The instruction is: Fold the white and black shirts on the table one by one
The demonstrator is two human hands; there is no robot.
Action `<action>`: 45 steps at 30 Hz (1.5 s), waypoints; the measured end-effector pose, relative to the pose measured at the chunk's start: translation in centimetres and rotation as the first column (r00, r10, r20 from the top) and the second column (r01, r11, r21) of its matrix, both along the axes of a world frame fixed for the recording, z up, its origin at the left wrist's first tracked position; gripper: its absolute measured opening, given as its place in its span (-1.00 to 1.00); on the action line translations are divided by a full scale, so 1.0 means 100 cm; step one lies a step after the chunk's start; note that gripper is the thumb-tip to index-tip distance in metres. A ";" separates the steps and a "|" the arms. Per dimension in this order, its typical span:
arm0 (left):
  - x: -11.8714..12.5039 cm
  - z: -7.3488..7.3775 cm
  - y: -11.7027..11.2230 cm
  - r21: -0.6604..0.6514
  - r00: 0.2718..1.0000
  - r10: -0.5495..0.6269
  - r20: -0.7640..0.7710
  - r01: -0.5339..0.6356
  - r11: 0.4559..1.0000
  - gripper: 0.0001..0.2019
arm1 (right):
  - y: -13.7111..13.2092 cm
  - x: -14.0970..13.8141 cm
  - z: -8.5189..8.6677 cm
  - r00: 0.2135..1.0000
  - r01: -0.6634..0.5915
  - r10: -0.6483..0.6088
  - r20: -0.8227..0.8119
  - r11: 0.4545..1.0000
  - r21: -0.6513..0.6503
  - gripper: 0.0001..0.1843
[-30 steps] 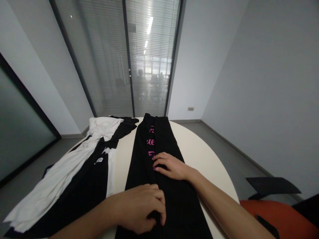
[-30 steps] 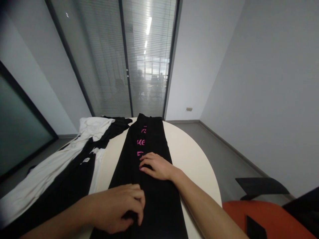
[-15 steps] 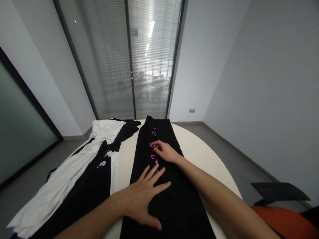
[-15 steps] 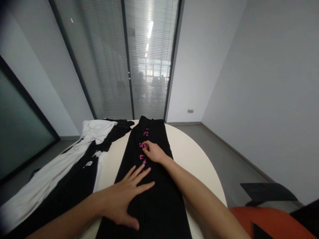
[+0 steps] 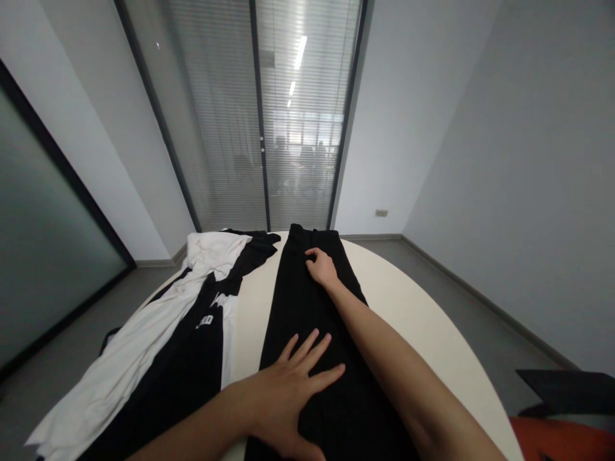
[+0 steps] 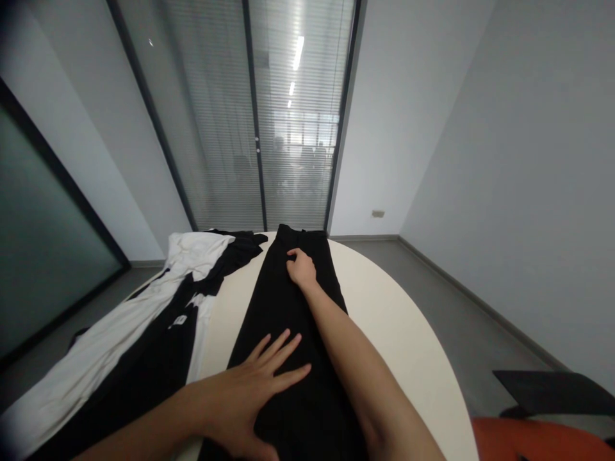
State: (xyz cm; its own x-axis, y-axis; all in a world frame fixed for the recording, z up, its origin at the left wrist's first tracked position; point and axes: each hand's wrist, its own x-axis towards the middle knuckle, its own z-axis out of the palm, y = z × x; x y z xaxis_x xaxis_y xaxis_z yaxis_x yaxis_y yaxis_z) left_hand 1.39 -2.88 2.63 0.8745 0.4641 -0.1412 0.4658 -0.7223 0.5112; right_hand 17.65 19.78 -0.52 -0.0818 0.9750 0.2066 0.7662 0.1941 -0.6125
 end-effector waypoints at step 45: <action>0.019 -0.010 -0.023 0.458 0.933 -0.348 0.090 0.271 0.846 -0.77 | -0.016 0.044 0.008 0.694 -0.489 0.364 0.621 0.871 0.036 -0.47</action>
